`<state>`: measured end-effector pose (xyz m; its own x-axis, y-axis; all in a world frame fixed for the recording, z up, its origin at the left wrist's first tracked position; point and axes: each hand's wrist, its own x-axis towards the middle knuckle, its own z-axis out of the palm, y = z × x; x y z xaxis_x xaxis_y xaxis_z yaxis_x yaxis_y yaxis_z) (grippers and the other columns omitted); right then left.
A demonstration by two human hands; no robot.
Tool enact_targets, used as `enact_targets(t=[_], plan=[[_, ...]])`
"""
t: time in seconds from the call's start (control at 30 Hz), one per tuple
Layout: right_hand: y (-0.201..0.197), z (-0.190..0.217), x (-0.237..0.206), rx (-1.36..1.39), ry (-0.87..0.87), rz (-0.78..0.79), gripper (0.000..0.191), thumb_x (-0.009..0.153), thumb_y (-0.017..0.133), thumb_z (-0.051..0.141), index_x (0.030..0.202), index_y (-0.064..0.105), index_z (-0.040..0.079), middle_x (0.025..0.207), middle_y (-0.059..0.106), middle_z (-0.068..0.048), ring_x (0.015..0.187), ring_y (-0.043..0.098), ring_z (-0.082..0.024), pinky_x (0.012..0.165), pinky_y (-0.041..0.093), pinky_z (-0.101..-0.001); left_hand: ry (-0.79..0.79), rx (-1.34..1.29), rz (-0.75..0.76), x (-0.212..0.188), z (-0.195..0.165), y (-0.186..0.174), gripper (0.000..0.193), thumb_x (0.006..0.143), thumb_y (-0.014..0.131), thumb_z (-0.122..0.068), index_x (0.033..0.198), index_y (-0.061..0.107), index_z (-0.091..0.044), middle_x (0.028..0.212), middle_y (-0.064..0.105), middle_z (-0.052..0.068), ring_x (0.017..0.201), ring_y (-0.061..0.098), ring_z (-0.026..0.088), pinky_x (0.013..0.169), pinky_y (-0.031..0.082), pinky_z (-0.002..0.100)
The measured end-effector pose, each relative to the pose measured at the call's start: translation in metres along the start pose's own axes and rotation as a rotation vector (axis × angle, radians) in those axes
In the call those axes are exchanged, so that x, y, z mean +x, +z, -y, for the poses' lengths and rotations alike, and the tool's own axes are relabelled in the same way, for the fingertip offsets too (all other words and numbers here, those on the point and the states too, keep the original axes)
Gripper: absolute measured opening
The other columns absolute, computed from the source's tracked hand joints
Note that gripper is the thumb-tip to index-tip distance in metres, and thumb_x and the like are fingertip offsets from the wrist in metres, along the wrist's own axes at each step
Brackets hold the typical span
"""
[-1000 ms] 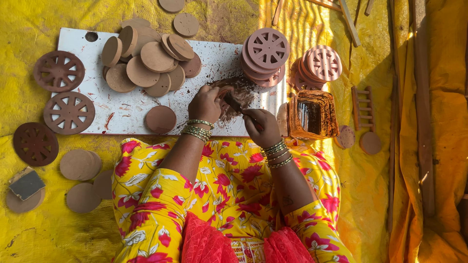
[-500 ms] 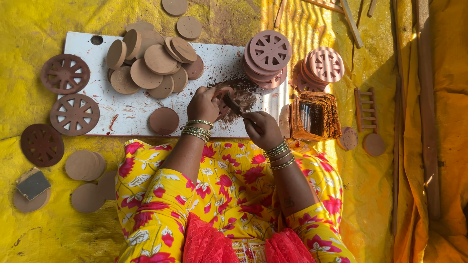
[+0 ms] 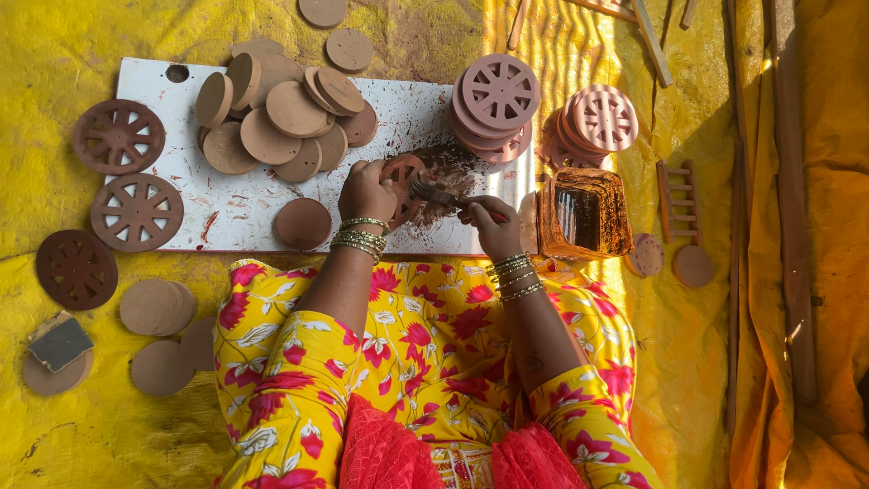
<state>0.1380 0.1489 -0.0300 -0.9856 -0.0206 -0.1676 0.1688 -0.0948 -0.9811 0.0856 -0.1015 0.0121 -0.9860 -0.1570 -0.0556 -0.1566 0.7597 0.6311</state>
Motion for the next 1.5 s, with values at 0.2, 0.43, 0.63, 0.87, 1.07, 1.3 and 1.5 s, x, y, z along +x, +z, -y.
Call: enact_targets(t=[0.2, 0.43, 0.63, 0.87, 1.07, 1.3, 1.5], plan=[[-0.001, 0.030, -0.018, -0.256, -0.256, 0.087, 0.020, 0.103, 0.063, 0.010, 0.117, 0.071, -0.002, 0.099, 0.076, -0.009, 0.093, 0.072, -0.013, 0.083, 0.056, -0.0271, 0.064, -0.104, 0.023, 0.002, 0.008, 0.007, 0.032, 0.089, 0.072, -0.011, 0.121, 0.072, -0.011, 0.116, 0.067, 0.013, 0.108, 0.067, 0.035, 0.093, 0.055, 0.043], [0.030, 0.058, -0.027, -0.846, -0.373, 0.115, 0.022, 0.092, 0.069, 0.013, 0.112, 0.071, 0.006, 0.082, 0.067, -0.014, 0.071, 0.064, -0.031, 0.067, 0.051, -0.0402, 0.075, -0.268, 0.150, 0.014, 0.027, 0.019, 0.090, 0.064, 0.085, -0.010, 0.145, 0.048, -0.009, 0.121, 0.062, 0.020, 0.112, 0.065, 0.037, 0.096, 0.054, 0.041], [0.031, 0.053, -0.026, -0.796, -0.385, 0.070, 0.024, 0.094, 0.068, 0.016, 0.115, 0.069, 0.005, 0.087, 0.069, -0.016, 0.077, 0.066, -0.034, 0.069, 0.053, -0.0413, -0.134, -0.171, 0.194, 0.027, 0.049, 0.029, 0.101, 0.065, 0.083, -0.007, 0.155, 0.036, -0.004, 0.130, 0.064, 0.022, 0.118, 0.065, 0.036, 0.097, 0.055, 0.041], [0.031, 0.049, -0.031, -0.731, -0.251, 0.073, 0.026, 0.098, 0.068, 0.023, 0.116, 0.071, 0.006, 0.087, 0.071, -0.015, 0.072, 0.069, -0.026, 0.068, 0.054, -0.0368, -0.179, -0.394, 0.005, 0.030, 0.049, 0.022, 0.071, 0.079, 0.087, -0.019, 0.143, 0.058, -0.004, 0.114, 0.078, 0.013, 0.098, 0.077, 0.020, 0.089, 0.062, 0.035], [0.034, 0.039, -0.027, -0.535, -0.236, 0.056, 0.027, 0.101, 0.067, 0.022, 0.119, 0.070, 0.003, 0.095, 0.074, -0.015, 0.085, 0.074, -0.023, 0.075, 0.057, -0.0329, 0.150, -0.312, 0.046, 0.016, 0.031, 0.018, 0.081, 0.073, 0.080, -0.004, 0.149, 0.052, -0.004, 0.112, 0.069, 0.021, 0.101, 0.070, 0.032, 0.088, 0.058, 0.039], [0.032, 0.052, -0.032, -0.681, -0.359, 0.041, 0.022, 0.097, 0.068, 0.015, 0.114, 0.072, 0.003, 0.093, 0.073, -0.016, 0.079, 0.073, -0.025, 0.072, 0.056, -0.0328, 0.136, -0.122, 0.031, 0.015, 0.027, 0.012, 0.072, 0.077, 0.069, 0.000, 0.147, 0.052, 0.000, 0.109, 0.064, 0.026, 0.102, 0.065, 0.041, 0.090, 0.055, 0.045], [0.034, 0.065, -0.038, -0.695, -0.298, 0.089, 0.021, 0.095, 0.068, 0.013, 0.113, 0.074, 0.003, 0.086, 0.071, -0.015, 0.073, 0.070, -0.026, 0.068, 0.054, -0.0340, 0.205, -0.130, -0.127, 0.015, 0.029, 0.012, 0.039, 0.082, 0.074, -0.007, 0.120, 0.071, -0.002, 0.106, 0.071, 0.021, 0.101, 0.069, 0.039, 0.093, 0.055, 0.045]])
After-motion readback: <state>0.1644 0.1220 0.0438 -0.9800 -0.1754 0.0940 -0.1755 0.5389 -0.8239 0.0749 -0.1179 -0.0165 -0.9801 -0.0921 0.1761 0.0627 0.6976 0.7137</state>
